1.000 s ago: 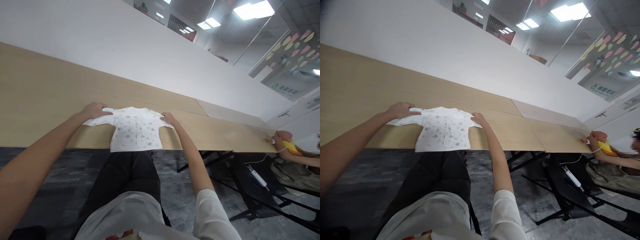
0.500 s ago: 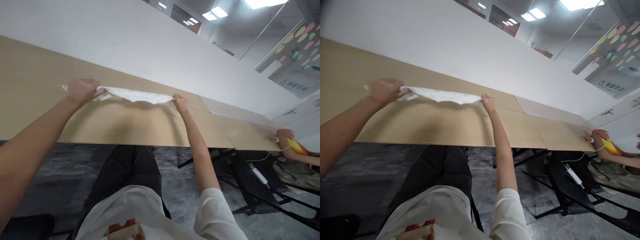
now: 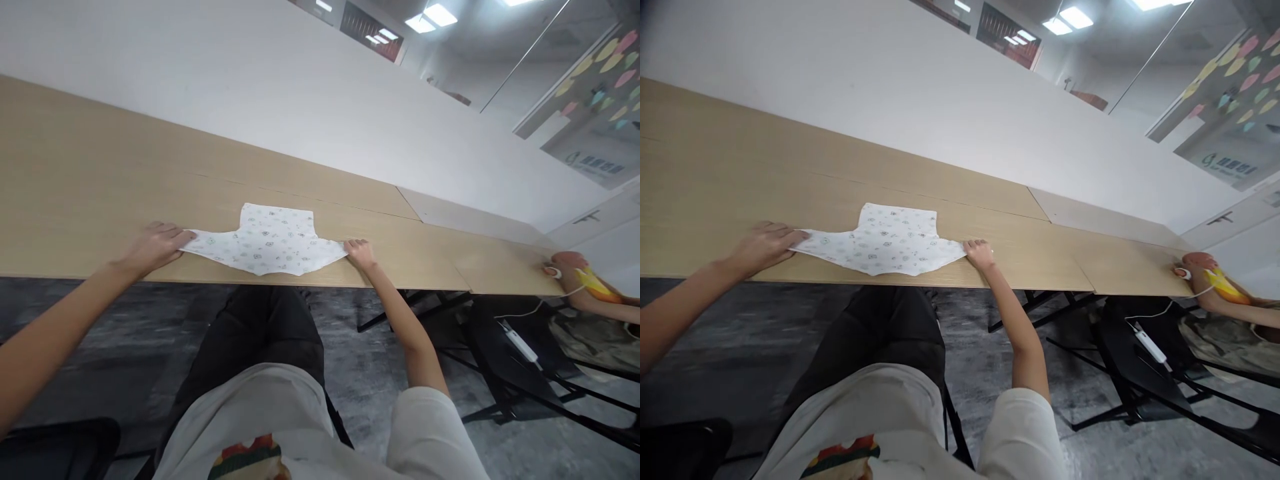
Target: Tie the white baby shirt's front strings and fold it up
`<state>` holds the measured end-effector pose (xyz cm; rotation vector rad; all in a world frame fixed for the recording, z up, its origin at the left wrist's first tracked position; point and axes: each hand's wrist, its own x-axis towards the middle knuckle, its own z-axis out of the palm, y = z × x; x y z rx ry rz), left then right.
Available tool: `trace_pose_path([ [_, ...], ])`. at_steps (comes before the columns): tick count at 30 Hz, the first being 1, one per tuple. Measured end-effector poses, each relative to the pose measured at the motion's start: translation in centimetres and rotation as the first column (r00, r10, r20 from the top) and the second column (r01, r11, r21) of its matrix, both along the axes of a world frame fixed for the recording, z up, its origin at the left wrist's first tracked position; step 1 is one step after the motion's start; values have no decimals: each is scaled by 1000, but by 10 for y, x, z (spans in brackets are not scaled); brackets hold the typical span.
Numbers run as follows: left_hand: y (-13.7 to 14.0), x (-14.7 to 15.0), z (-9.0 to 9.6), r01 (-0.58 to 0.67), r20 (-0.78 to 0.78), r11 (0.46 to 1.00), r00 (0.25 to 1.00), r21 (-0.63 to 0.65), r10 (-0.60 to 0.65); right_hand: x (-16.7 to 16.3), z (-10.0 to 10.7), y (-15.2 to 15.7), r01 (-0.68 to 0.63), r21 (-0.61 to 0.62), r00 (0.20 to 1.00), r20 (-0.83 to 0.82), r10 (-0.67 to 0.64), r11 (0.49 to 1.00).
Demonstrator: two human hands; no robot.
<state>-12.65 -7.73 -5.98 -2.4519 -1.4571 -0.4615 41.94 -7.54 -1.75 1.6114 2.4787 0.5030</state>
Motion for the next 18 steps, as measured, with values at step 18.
trace_pose_path([
  [18,3,-9,-4,-351,250,896,873,-271,418,27,-32,3,733,6,338,-872,-356,680],
])
